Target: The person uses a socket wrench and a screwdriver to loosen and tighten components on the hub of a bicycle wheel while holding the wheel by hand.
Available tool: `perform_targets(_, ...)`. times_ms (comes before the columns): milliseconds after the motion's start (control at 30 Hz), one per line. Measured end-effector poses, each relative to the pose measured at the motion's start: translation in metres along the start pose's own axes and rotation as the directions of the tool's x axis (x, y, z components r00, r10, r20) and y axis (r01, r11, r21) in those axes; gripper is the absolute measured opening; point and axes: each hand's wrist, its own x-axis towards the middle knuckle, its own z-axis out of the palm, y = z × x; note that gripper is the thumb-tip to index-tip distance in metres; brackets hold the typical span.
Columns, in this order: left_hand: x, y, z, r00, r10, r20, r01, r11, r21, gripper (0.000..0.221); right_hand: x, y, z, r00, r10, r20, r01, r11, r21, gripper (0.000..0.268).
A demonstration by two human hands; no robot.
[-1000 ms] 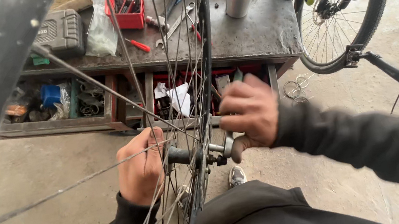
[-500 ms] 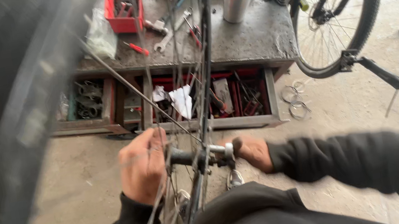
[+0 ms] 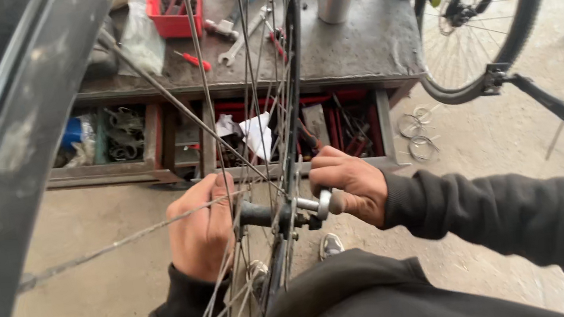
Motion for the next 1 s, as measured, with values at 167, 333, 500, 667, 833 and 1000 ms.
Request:
perform_targets(167, -0.002, -0.001, 0.007, 0.999, -0.028, 0.041, 0.031, 0.998, -0.056, 0.048, 0.009, -0.005, -0.031, 0.939, -0.287, 0.189, 0.343, 0.831, -0.438, 0.081)
perform_targets(333, 0.003, -0.006, 0.007, 1.000, 0.002, 0.019, -0.001, 1.000, -0.030, 0.049, 0.075, -0.079, -0.090, 0.803, -0.562, 0.198, 0.552, 0.576, -0.602, 0.064)
perform_targets(500, 0.013, -0.002, 0.003, 0.986, -0.061, 0.156, 0.061, 0.998, 0.008, 0.050, 0.077, -0.039, -0.091, 0.883, -0.382, 0.272, 0.468, 0.693, -0.548, 0.079)
perform_targets(667, 0.009, -0.013, 0.001, 0.991, -0.066, 0.120, 0.066, 0.998, 0.004, 0.046, 0.085, -0.013, -0.065, 0.876, -0.476, 0.083, 0.474, 0.814, -0.334, 0.077)
perform_targets(833, 0.011, -0.008, 0.002, 0.986, -0.113, 0.119, 0.116, 0.993, -0.014, 0.044, 0.054, 0.022, -0.016, 0.946, -0.319, 0.055, 0.319, 0.948, 0.000, 0.080)
perform_targets(1000, 0.008, -0.008, 0.002, 0.988, -0.107, 0.112, 0.108, 0.994, 0.000, 0.045, 0.019, 0.026, 0.041, 0.999, 0.008, -0.039, 0.006, 0.934, 0.356, 0.097)
